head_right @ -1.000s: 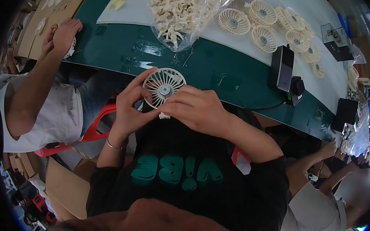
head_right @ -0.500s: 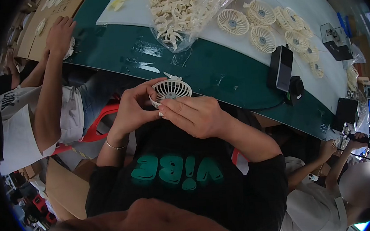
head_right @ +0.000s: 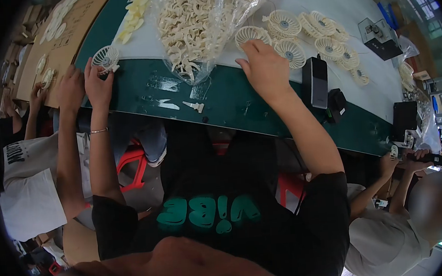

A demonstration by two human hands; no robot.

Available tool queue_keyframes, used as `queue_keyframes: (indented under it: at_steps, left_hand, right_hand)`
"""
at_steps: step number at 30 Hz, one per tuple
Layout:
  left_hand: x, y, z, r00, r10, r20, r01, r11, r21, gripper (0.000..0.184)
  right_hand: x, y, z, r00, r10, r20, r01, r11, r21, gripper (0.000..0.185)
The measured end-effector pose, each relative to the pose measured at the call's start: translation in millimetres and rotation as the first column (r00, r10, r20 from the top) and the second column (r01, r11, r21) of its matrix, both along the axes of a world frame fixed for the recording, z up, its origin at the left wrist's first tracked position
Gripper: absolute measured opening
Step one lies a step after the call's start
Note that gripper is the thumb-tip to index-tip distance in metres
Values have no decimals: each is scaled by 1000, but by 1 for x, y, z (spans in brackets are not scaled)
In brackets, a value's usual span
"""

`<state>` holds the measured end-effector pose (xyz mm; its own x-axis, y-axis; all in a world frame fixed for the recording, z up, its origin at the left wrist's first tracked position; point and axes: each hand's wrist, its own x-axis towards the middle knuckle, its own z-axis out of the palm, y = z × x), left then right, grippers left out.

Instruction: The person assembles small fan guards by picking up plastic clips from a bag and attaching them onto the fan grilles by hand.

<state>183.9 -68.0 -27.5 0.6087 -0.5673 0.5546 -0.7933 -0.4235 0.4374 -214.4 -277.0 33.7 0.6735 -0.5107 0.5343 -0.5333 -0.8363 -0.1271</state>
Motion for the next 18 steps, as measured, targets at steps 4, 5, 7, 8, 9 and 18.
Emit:
queue_keyframes:
  at_steps: [4,5,7,8,9,18]
  left_hand:
    - [19,-12,-3,1000,28,-1,-28,998,52,29]
    - [10,-12,-6,985,23,170,-28,999,24,34]
    - [-32,-12,3,947,29,320,-29,1000,-6,40]
    - [-61,-7,16,978,-127,167,138,989,-61,44]
    - [-91,-2,28,956,-292,20,292,947,-137,48]
    - [-216,12,90,705,-709,-25,707,705,-45,47]
  right_hand:
    - [2,-25,-15,977,-103,-188,117,991,66,24]
    - [-3,-28,-20,976,-73,-205,86,995,57,23]
    - [-8,-25,-15,970,-38,-238,50,998,44,23]
    - [-13,-11,-5,986,64,-151,-62,998,21,23]
    - [-19,3,4,984,167,-66,-168,986,-7,23]
    - [-42,92,58,763,595,-252,-594,800,89,28]
